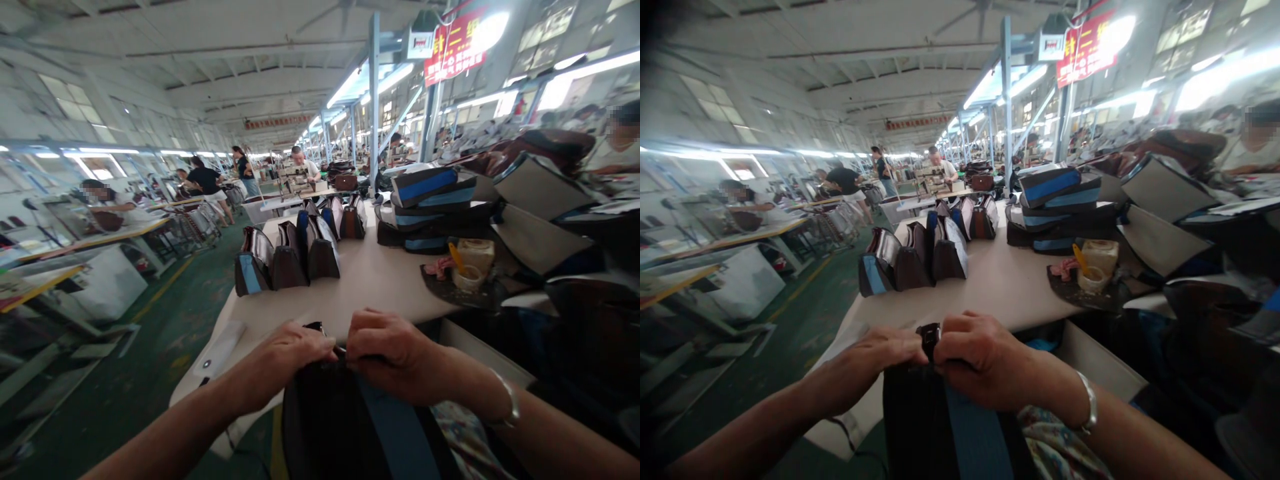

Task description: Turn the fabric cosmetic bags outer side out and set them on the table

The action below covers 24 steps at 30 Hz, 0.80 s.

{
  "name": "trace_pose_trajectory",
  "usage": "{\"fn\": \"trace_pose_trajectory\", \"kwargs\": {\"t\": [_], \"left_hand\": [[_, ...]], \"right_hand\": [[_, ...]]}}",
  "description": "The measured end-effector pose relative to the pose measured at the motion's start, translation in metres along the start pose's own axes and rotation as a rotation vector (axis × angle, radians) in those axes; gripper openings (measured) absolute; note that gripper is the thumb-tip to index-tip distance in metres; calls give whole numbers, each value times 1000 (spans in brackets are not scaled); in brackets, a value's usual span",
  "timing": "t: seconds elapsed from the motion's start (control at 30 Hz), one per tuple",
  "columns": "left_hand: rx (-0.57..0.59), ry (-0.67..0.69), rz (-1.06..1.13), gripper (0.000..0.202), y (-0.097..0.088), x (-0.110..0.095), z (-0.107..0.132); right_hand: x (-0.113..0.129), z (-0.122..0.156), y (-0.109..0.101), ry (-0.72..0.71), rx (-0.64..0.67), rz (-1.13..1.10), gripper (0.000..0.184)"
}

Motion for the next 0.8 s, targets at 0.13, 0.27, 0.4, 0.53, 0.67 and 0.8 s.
{"fn": "trace_pose_trajectory", "kwargs": {"t": [0.13,0.27,0.4,0.53,0.67,0.8], "left_hand": [[133,-65,98,49,7,5,3],[244,-20,46,41,17,2,9],[210,170,-218,34,17,-18,17],[186,261,-369,29,14,-36,21],[154,398,-411,25,6,-45,12],[97,570,-376,22,-6,-45,6]], "right_hand": [[14,4,-2,-144,7,188,13],[25,12,4,-236,-27,215,7],[12,6,-1,85,-53,-252,23],[9,-9,-6,260,194,-364,23],[24,-21,-11,209,341,-290,13],[38,-29,-14,225,18,45,18]]}}
Point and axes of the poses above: each hand's wrist, its own z-axis away from the middle knuckle, its own y-axis out of the palm, x = y × z, the point moved 5 cm from there along -z, towards the middle knuckle, and after that the axes turned 13 degrees about y, right-handed, at the moved point
